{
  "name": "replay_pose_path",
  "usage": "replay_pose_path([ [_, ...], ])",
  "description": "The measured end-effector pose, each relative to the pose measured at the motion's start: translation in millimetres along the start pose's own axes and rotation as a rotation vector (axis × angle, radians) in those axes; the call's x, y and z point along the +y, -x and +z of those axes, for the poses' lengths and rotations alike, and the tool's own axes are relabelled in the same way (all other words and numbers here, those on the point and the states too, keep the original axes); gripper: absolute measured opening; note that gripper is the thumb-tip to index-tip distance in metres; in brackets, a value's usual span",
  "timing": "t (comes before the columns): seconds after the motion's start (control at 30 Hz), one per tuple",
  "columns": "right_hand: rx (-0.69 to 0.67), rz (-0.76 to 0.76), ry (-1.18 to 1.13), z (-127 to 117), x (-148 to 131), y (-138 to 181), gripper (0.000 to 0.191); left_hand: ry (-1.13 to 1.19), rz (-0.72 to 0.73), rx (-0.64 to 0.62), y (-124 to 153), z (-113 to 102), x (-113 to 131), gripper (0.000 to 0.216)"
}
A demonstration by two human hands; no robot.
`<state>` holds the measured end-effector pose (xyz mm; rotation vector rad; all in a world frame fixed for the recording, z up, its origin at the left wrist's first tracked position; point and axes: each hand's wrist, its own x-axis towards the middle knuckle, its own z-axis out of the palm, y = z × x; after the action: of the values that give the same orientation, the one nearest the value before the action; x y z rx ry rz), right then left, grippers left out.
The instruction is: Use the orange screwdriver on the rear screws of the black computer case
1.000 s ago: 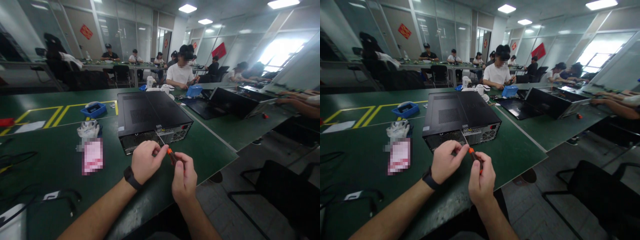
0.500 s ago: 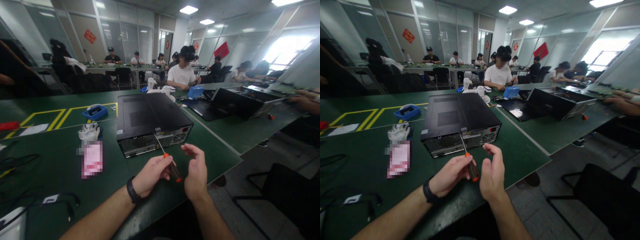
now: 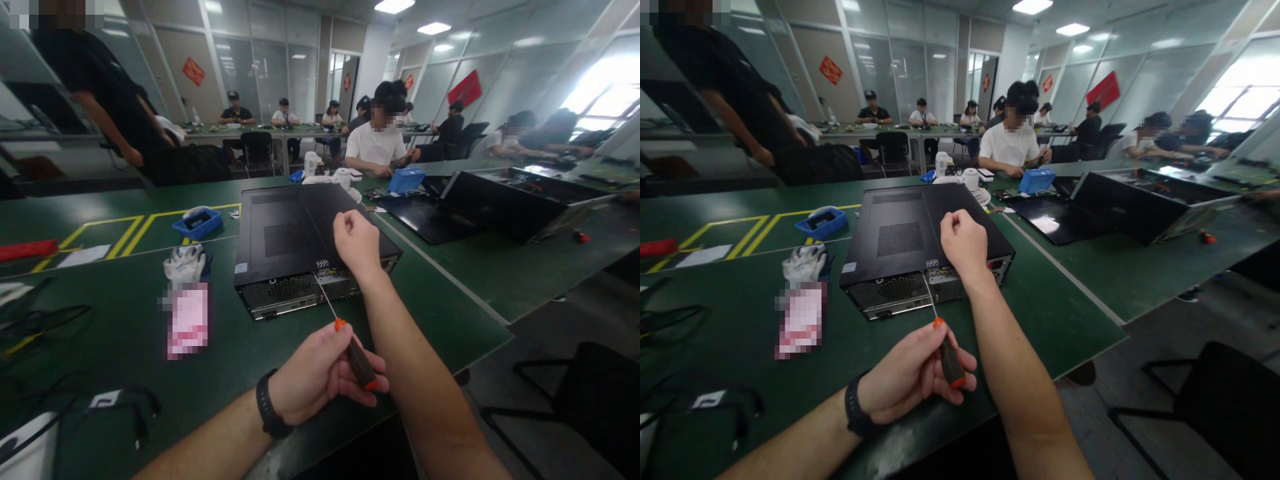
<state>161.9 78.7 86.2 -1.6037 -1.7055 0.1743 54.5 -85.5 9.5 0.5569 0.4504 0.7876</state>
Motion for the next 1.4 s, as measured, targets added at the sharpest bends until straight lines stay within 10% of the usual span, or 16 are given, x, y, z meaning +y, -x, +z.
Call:
replay_pose_path([
  [1.4,-0.120,-0.011,0.203,18.4,2.3,-11.1,0.041,0.273,0.091,-0.254,4.1,-30.0,-29.2,0.038],
])
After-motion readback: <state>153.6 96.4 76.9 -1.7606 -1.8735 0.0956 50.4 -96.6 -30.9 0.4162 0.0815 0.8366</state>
